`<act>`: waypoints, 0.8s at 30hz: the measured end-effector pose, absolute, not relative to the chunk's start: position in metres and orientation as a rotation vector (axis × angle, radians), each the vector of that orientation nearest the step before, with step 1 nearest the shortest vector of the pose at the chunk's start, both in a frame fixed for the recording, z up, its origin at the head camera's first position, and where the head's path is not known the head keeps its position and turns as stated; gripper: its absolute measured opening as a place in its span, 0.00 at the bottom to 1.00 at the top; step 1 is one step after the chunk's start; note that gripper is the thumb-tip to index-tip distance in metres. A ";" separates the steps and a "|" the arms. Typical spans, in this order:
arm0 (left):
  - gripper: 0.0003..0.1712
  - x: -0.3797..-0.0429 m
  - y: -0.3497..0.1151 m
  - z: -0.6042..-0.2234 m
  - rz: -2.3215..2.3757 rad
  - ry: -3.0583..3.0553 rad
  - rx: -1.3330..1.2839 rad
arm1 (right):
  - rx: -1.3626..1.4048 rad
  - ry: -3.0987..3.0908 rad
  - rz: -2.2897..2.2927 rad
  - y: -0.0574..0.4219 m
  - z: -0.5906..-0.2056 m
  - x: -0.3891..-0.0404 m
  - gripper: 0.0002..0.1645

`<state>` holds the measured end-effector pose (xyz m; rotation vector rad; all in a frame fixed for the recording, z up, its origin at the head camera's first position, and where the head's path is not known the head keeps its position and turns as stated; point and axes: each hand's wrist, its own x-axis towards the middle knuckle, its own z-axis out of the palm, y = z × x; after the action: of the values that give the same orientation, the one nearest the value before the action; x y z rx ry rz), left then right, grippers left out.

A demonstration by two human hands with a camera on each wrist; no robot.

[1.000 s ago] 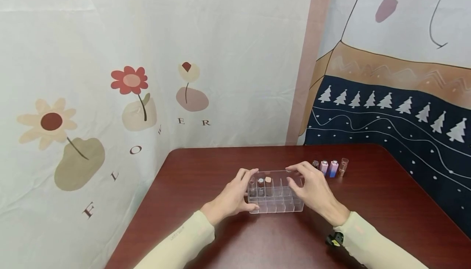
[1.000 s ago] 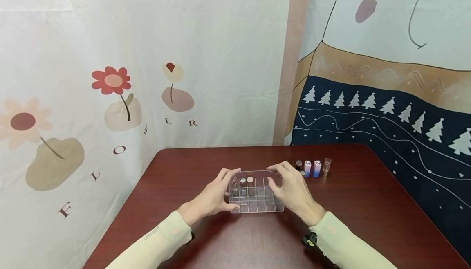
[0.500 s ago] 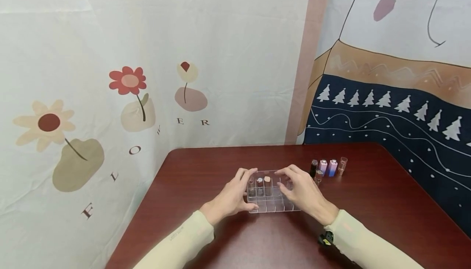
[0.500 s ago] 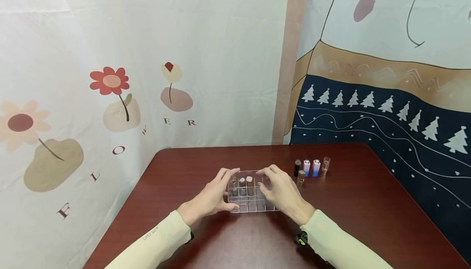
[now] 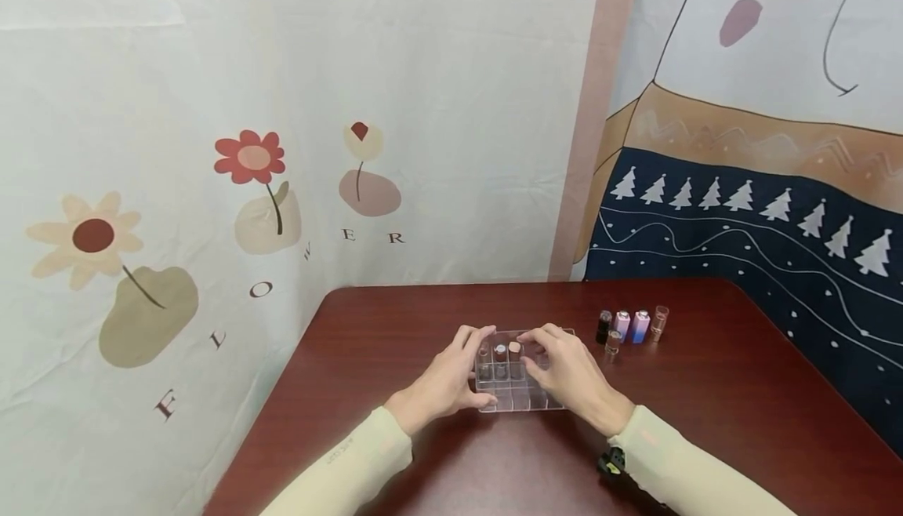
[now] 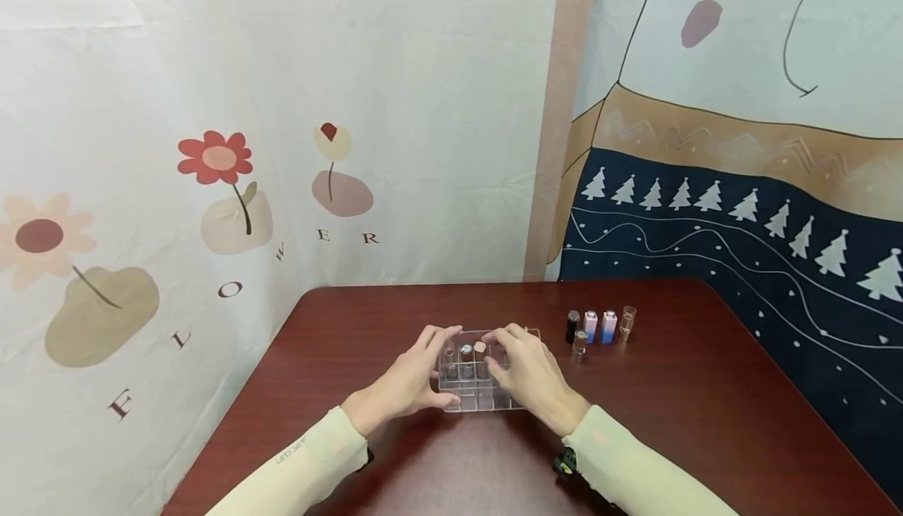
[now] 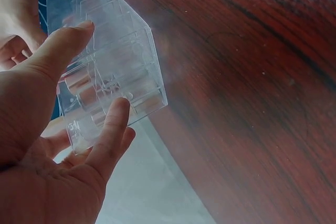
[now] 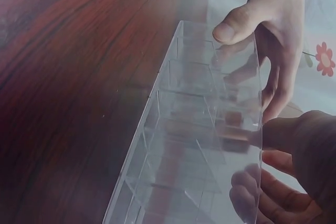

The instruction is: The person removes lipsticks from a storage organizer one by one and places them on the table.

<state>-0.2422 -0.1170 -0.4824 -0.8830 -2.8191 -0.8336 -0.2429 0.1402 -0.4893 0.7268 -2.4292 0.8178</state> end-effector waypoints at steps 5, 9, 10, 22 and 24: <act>0.68 -0.242 -0.116 -0.483 -0.805 -2.827 -0.883 | 0.685 -2.447 0.805 0.137 -0.492 -0.243 0.20; 0.68 -0.242 -0.116 -0.482 -0.796 -2.828 -0.880 | 0.690 -2.432 0.794 0.135 -0.493 -0.246 0.20; 0.68 -0.242 -0.116 -0.482 -0.798 -2.827 -0.880 | 0.695 -2.427 0.791 0.134 -0.493 -0.246 0.20; 0.68 -0.241 -0.116 -0.481 -0.784 -2.809 -0.890 | 0.691 -2.440 0.781 0.132 -0.496 -0.249 0.22; 0.68 -0.241 -0.116 -0.481 -0.781 -2.801 -0.891 | 0.690 -2.441 0.789 0.131 -0.496 -0.249 0.22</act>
<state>-0.2414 -0.1157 -0.4811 -0.8908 -2.8010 -0.7809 -0.2491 0.1310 -0.4958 0.6899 -2.4409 0.7894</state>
